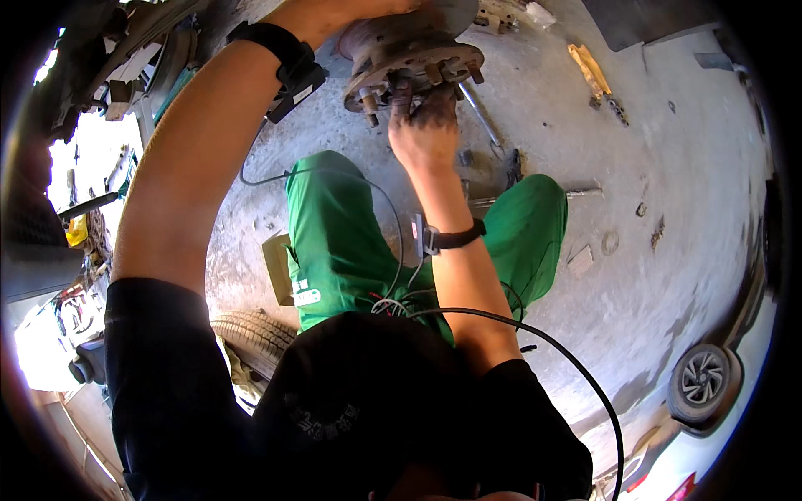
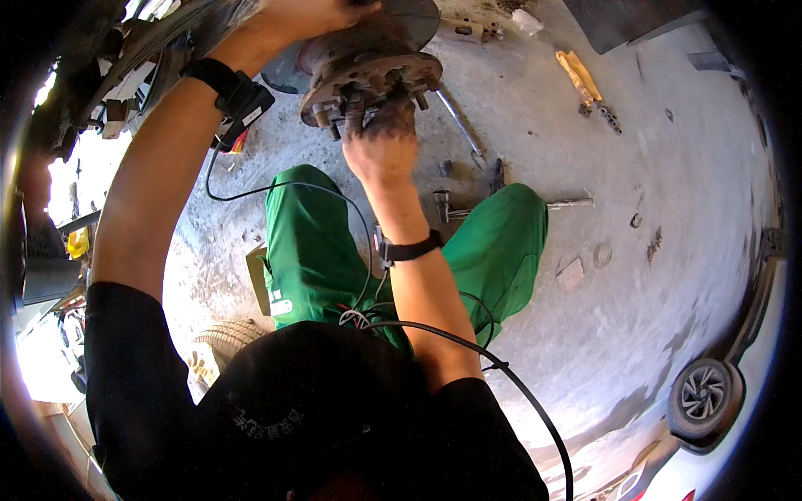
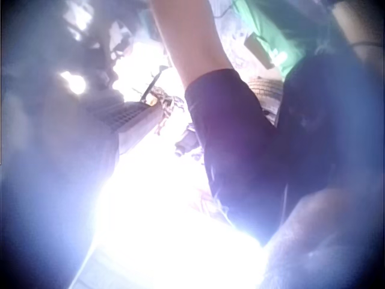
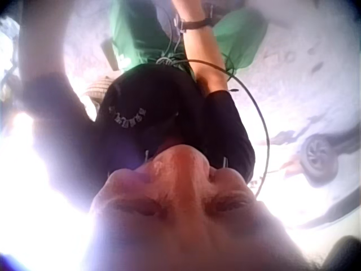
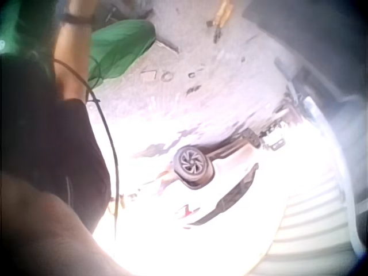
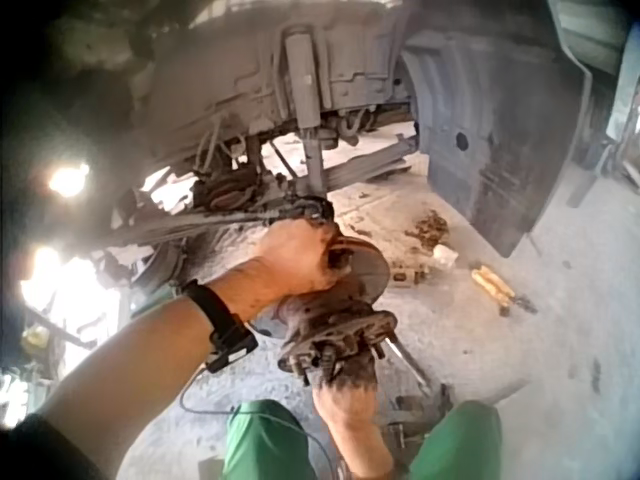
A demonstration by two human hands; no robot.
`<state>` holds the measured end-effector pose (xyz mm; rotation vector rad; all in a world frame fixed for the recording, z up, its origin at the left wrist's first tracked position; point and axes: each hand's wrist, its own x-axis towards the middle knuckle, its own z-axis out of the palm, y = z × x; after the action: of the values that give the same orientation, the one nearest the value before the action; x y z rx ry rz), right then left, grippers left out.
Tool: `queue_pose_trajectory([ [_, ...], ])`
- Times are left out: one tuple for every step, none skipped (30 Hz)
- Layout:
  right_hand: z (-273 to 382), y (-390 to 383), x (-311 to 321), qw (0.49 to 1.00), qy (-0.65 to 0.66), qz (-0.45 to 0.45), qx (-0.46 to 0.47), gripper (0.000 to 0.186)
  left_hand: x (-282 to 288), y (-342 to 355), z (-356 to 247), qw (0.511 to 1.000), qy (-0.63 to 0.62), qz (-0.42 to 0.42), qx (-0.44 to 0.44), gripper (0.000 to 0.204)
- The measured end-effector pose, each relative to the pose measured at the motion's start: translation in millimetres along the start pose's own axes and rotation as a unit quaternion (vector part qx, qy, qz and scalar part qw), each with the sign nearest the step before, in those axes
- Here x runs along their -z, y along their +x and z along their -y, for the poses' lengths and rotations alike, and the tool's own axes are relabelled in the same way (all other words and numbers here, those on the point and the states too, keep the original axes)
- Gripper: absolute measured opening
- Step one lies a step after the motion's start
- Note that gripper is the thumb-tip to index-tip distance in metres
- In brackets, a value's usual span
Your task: The person uses pliers and a screwdriver to work on a wheel hub assembly, then walks across the shop to retrieve a hammer and uses it to strike a chisel against the brake rotor.
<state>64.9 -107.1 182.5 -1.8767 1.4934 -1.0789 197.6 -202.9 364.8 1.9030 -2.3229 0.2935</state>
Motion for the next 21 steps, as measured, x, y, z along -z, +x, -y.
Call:
queue_pose_trajectory([
  [-0.1,-2.5,-8.9,1.000,-0.023,-0.009,-0.001,0.046,0.3,-0.3,-1.3,1.000,0.008,0.004,0.006,0.042],
  [-1.0,-4.6,-17.5,0.999,-0.046,-0.019,-0.003,0.046,1.1,-0.8,-2.5,1.000,0.016,0.008,0.013,0.043],
  [-3.5,-5.0,-27.5,0.997,-0.066,-0.026,-0.002,0.046,3.4,-1.7,-0.6,1.000,0.017,0.008,0.015,0.043],
  [-14.6,-3.9,-34.4,0.997,-0.069,-0.029,-0.001,0.046,7.5,0.4,-3.9,1.000,0.020,0.012,0.015,0.043],
  [-27.9,-2.0,-43.8,0.998,-0.056,-0.029,0.007,0.044,10.8,2.4,-6.4,1.000,0.023,0.015,0.015,0.043],
  [-45.7,-3.8,-57.8,0.999,-0.043,-0.025,0.014,0.043,10.1,0.9,-6.0,1.000,0.020,0.015,0.017,0.043],
  [-64.8,-6.8,-69.8,0.999,-0.032,-0.021,0.020,0.041,8.3,-1.2,-5.7,1.000,0.008,0.003,0.013,0.044],
  [-102.5,-1.3,-65.4,0.998,-0.045,-0.031,0.019,0.040,-4.2,11.3,-19.1,1.000,-0.025,-0.018,-0.008,0.045],
  [-121.1,3.2,-64.8,0.998,-0.039,-0.036,0.025,0.038,-2.8,17.5,-26.0,0.999,-0.032,-0.024,-0.015,0.045],
  [-59.5,-7.0,-54.3,0.990,-0.077,-0.006,0.115,0.040,3.8,-4.7,0.0,1.000,0.003,0.003,0.017,0.045],
  [-11.3,-5.8,-14.6,0.970,-0.138,-0.010,0.199,0.042,7.8,-13.3,9.5,0.999,0.016,0.017,0.030,0.046],
  [-1.4,2.0,-1.6,0.969,-0.147,-0.013,0.198,0.042,8.8,-7.6,3.3,1.000,0.009,0.013,0.025,0.046],
  [4.9,2.4,0.8,0.983,-0.091,-0.060,0.148,0.042,6.2,-3.6,0.4,1.000,0.005,0.001,0.016,0.046],
  [8.6,2.8,3.2,0.989,-0.033,-0.106,0.097,0.043,3.8,-0.6,-2.0,1.000,0.002,-0.010,0.009,0.046],
  [10.9,6.3,5.6,0.989,-0.035,-0.104,0.095,0.043,5.7,1.6,-6.5,1.000,0.005,0.009,0.018,0.046],
  [11.8,11.2,6.0,0.984,0.148,-0.021,-0.101,0.032,4.6,2.0,-5.4,1.000,0.003,0.011,0.019,0.046],
  [12.0,16.3,5.7,0.900,0.319,0.062,-0.290,0.024,2.1,2.7,-3.1,1.000,0.013,-0.017,0.001,0.047],
  [11.4,17.7,7.4,0.746,0.462,0.140,-0.459,0.019,-0.2,1.9,-2.0,0.999,0.021,-0.044,-0.015,0.048],
  [10.0,18.4,11.3,0.745,0.459,0.142,-0.463,0.019,-2.6,5.0,-3.2,0.999,0.028,-0.013,0.019,0.049],
  [7.6,19.6,17.2,0.745,0.455,0.173,-0.456,0.022,-5.3,3.2,-2.2,0.999,0.024,-0.009,0.022,0.049],
  [5.7,22.8,22.7,0.744,0.453,0.204,-0.447,0.025,-5.7,1.7,-1.1,0.999,0.027,-0.016,0.017,0.049],
])
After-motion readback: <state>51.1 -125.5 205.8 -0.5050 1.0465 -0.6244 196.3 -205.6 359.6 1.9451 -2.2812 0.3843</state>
